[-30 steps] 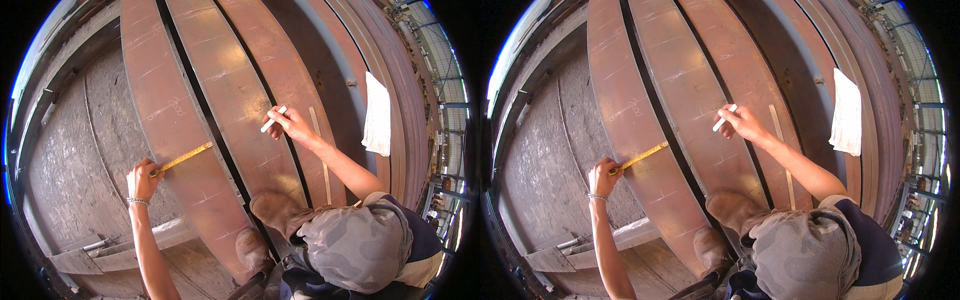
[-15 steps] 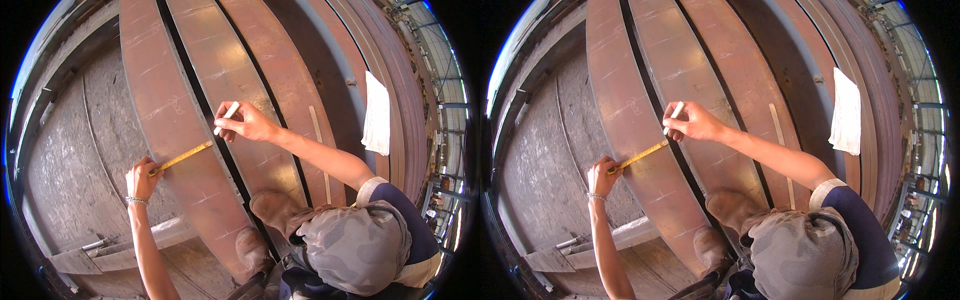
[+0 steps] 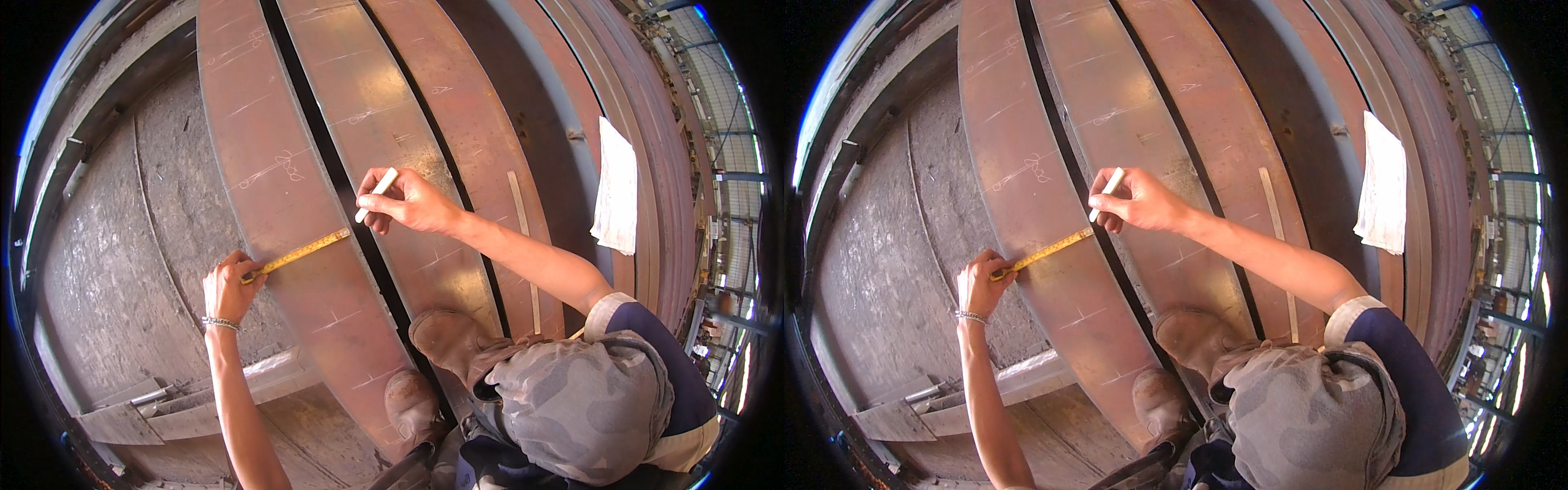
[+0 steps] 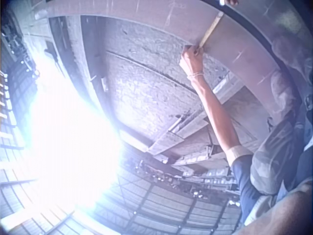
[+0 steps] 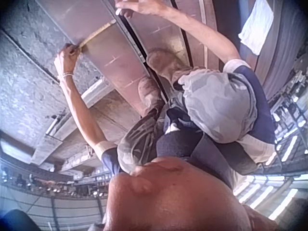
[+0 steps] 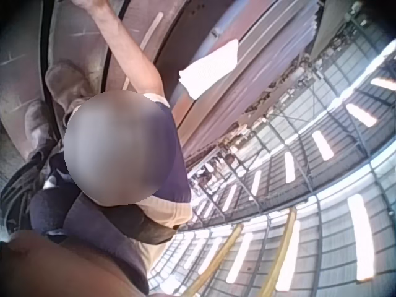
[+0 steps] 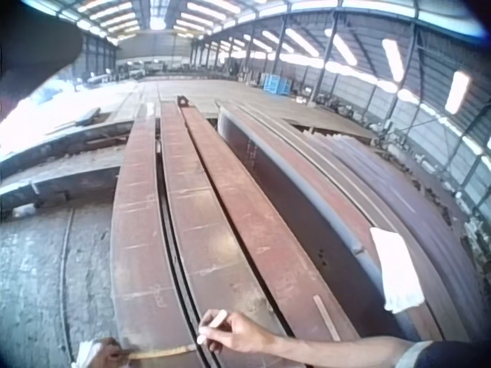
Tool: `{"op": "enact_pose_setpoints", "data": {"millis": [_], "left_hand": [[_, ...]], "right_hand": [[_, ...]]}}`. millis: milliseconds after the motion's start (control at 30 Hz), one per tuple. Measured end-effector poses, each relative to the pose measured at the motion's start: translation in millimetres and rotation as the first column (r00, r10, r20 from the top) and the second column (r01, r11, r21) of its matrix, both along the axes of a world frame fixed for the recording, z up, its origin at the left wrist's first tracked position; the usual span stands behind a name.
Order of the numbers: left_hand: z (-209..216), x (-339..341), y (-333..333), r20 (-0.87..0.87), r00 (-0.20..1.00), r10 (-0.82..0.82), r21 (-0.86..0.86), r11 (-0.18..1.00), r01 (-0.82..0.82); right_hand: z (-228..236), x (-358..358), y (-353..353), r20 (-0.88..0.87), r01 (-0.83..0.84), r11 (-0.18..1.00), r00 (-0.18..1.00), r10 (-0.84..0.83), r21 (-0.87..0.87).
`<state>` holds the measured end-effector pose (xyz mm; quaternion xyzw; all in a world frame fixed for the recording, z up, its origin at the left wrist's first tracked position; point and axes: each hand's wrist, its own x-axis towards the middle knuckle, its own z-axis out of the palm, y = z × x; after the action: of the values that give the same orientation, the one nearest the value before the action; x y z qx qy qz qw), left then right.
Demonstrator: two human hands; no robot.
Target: The person measures and marks large curved metal plates using a tape measure, a square ruler, and a white marker. They repeatedly measure distances, draw lines, and reference a document placed on the plates.
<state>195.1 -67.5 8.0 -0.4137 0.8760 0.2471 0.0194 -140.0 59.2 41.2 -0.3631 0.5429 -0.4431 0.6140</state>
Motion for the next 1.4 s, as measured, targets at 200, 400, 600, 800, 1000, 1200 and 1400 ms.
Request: {"op": "enact_pose_setpoints", "data": {"millis": [200,400,600,800,1000,1200,1400], "left_hand": [[-1,1,-1,0.006,1.0,0.002,0.024,1.0,-0.002],[-2,1,-3,0.021,1.0,-0.011,0.019,1.0,0.011],[-4,1,-4,0.013,1.0,-0.008,0.035,0.999,0.007],[-4,0,-4,-0.006,1.0,-0.009,0.036,0.999,0.009],[-6,0,-5,-0.03,1.0,-0.009,0.034,0.999,0.01],[-4,0,-4,-0.017,1.0,0.021,0.071,0.997,-0.02],[-6,0,-4,-0.002,1.0,0.016,0.061,0.998,-0.016]], "right_hand": [[-7,13,-10,0.023,-0.038,0.999,0.999,0.038,-0.001],[-27,42,-32,-0.041,-0.101,0.995,0.994,0.1,-0.008],[-55,73,-59,-0.251,-0.259,0.966,0.935,0.249,-0.008],[-76,84,-66,-0.357,-0.28,0.96,0.899,0.254,-0.023],[-86,89,-67,-0.484,-0.299,0.95,0.846,0.222,-0.087],[-87,89,-66,-0.47,-0.298,0.95,0.854,0.222,-0.093],[-88,101,-62,-0.524,-0.25,0.956,0.84,0.136,-0.152]]}}
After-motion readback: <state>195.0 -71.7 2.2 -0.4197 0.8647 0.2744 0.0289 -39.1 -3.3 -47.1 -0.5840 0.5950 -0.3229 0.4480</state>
